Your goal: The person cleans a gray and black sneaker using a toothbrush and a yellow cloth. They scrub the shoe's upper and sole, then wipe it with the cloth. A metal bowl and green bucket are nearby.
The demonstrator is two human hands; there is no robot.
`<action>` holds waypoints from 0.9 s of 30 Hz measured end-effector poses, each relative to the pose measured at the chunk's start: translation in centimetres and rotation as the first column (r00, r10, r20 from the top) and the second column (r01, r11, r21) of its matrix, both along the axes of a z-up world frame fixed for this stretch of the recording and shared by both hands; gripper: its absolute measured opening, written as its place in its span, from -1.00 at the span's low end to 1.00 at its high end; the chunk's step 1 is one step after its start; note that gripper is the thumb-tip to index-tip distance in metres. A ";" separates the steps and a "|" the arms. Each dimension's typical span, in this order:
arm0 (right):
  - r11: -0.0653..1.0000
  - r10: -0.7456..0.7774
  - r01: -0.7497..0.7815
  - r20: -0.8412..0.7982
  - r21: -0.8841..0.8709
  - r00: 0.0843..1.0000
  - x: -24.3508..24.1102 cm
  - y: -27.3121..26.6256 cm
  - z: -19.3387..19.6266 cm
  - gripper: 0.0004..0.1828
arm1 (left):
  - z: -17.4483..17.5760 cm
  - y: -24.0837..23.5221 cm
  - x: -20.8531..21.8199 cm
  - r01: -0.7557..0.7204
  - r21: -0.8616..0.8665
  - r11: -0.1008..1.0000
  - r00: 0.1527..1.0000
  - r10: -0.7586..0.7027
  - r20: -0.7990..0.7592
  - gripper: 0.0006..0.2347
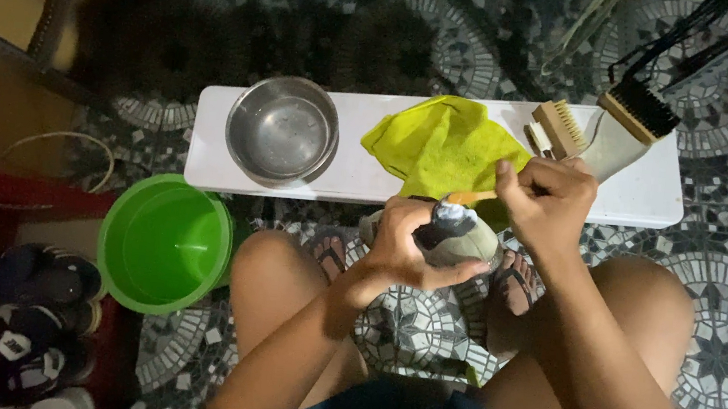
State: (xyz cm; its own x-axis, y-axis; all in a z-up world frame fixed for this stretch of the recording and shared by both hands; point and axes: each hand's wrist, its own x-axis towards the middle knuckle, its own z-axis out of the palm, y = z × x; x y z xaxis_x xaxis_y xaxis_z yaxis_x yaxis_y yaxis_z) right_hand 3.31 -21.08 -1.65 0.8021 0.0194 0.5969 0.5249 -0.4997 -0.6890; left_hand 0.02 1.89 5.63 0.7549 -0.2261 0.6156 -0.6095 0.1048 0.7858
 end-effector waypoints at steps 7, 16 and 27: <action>0.994 0.085 -0.078 -0.089 0.080 0.992 0.0 1.2 0.1 -0.25 | -3.3 0.9 -0.7 -0.024 -0.052 0.998 0.998 0.027 0.056 -0.72; 0.962 0.186 -0.119 -0.269 0.247 0.945 -0.7 3.9 3.0 -0.26 | -3.5 2.4 -1.2 0.000 -0.075 0.997 1.000 0.000 -0.008 -0.74; 0.991 0.134 -0.131 -0.136 0.030 0.982 0.3 1.5 2.1 -0.23 | -2.5 1.5 -1.0 -0.021 -0.038 0.999 1.000 0.021 0.008 -0.69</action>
